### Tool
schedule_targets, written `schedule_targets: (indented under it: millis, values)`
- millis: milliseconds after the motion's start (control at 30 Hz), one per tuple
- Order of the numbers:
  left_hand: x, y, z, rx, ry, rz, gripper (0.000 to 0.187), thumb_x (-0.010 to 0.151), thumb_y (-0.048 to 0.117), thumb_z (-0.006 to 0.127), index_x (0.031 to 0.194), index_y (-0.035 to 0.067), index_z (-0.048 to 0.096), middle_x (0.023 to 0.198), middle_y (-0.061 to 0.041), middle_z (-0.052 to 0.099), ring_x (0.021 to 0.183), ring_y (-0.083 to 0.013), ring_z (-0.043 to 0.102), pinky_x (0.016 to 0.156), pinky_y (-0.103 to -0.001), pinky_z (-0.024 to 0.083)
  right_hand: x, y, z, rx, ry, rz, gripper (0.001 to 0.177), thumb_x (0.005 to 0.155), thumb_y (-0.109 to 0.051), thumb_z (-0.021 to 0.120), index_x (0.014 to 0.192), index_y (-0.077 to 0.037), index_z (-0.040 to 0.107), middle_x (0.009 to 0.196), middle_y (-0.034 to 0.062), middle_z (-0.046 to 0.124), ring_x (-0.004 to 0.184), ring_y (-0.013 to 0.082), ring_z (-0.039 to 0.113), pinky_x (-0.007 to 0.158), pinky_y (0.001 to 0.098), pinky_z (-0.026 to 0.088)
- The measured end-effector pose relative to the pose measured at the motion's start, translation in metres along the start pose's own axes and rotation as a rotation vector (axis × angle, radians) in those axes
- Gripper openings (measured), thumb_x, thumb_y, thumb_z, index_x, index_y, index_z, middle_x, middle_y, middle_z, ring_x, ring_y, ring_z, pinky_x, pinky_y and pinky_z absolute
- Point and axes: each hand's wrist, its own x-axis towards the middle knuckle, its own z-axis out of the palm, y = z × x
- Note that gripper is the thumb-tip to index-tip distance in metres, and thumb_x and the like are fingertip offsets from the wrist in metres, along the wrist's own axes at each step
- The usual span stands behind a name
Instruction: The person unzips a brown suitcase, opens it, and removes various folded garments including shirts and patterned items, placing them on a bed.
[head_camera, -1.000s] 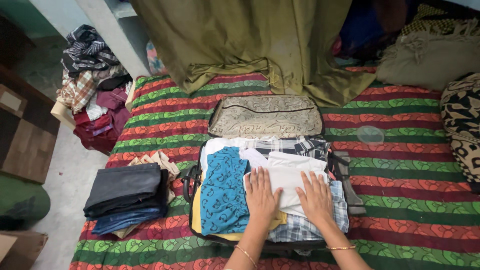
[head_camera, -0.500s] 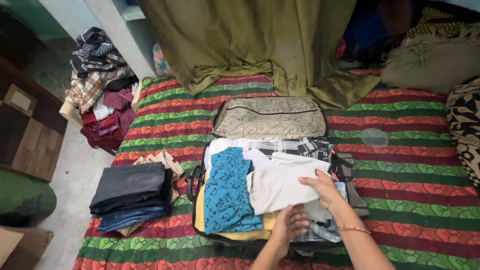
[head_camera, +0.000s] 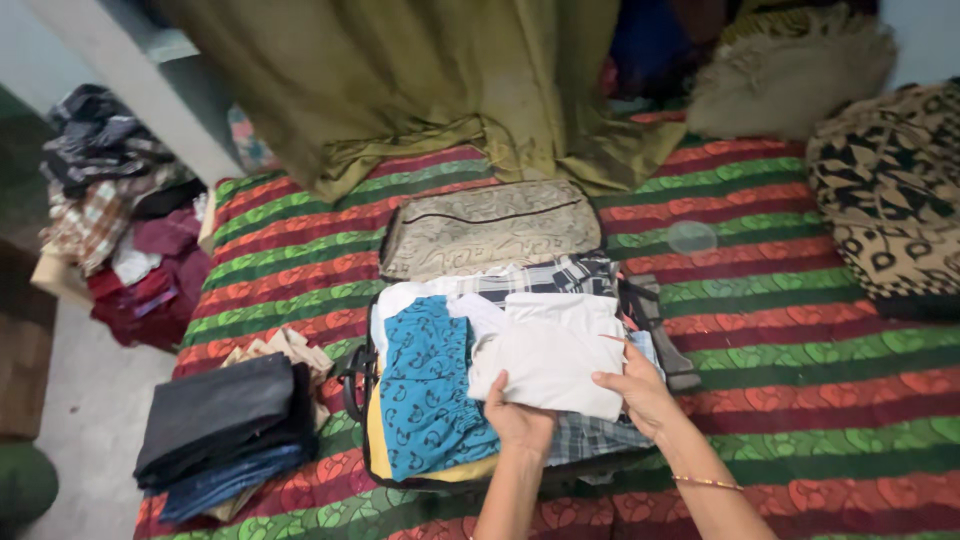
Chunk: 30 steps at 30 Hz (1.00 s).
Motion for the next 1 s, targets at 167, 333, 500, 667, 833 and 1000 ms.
schedule_targets:
  millis: [167, 333, 500, 667, 833, 1000]
  values:
    - [-0.013, 0.035, 0.026, -0.017, -0.073, 0.028, 0.066, 0.085, 0.037, 0.056, 0.141, 0.003, 0.055, 0.147, -0.018, 0.057, 0.136, -0.039, 0.051, 0.116, -0.056, 0.035, -0.031, -0.015, 0.028, 0.016, 0.046, 0.012, 0.069, 0.078, 0.003, 0.072, 0.142, -0.013, 0.052, 0.129, 0.0058, 0.065, 0.114, 0.0176, 0.066, 0.091, 0.038, 0.057]
    - [-0.055, 0.111, 0.037, -0.095, -0.336, 0.082, 0.079, 0.088, 0.058, 0.054, 0.148, 0.006, 0.05, 0.154, -0.017, 0.05, 0.142, -0.0387, 0.044, 0.119, -0.057, 0.027, -0.038, -0.005, 0.082, 0.021, -0.049, 0.023, 0.069, 0.078, 0.001, 0.074, 0.142, -0.01, 0.051, 0.129, 0.0059, 0.066, 0.116, 0.0171, 0.065, 0.096, 0.0371, 0.055]
    - [-0.106, 0.213, -0.009, 0.017, -0.384, 0.251, 0.1, 0.086, 0.077, 0.049, 0.154, 0.004, 0.04, 0.158, -0.017, 0.044, 0.147, -0.0384, 0.038, 0.123, -0.057, 0.022, -0.028, 0.039, 0.159, -0.077, -0.245, 0.121, 0.063, 0.081, -0.001, 0.075, 0.14, -0.005, 0.052, 0.124, 0.0097, 0.069, 0.113, 0.0205, 0.064, 0.096, 0.0373, 0.052]
    - [-0.162, 0.291, -0.101, -0.061, -0.356, 0.256, 0.109, 0.084, 0.082, 0.048, 0.155, 0.0, 0.035, 0.158, -0.018, 0.043, 0.146, -0.0382, 0.039, 0.121, -0.055, 0.021, -0.022, 0.104, 0.242, -0.207, -0.476, 0.124, 0.064, 0.081, -0.004, 0.077, 0.14, -0.005, 0.051, 0.125, 0.0076, 0.068, 0.113, 0.0159, 0.064, 0.098, 0.0328, 0.051]
    - [-0.204, 0.33, -0.184, -0.024, 0.043, 0.434, 0.1, 0.085, 0.079, 0.045, 0.149, 0.003, 0.042, 0.151, -0.017, 0.05, 0.138, -0.0392, 0.046, 0.115, -0.058, 0.03, -0.033, 0.159, 0.312, -0.929, -0.546, -0.102, 0.064, 0.081, -0.008, 0.075, 0.141, -0.011, 0.054, 0.113, 0.0153, 0.074, 0.104, 0.0263, 0.073, 0.094, 0.0363, 0.055]
    - [-0.206, 0.349, -0.266, 0.037, 0.219, 0.596, 0.069, 0.096, 0.055, 0.045, 0.144, 0.006, 0.049, 0.145, -0.014, 0.057, 0.135, -0.0356, 0.052, 0.112, -0.055, 0.04, -0.022, 0.23, 0.362, -1.092, -0.676, -0.323, 0.075, 0.077, -0.001, 0.069, 0.145, -0.009, 0.038, 0.132, 0.0249, 0.059, 0.122, 0.0448, 0.057, 0.102, 0.0489, 0.046]
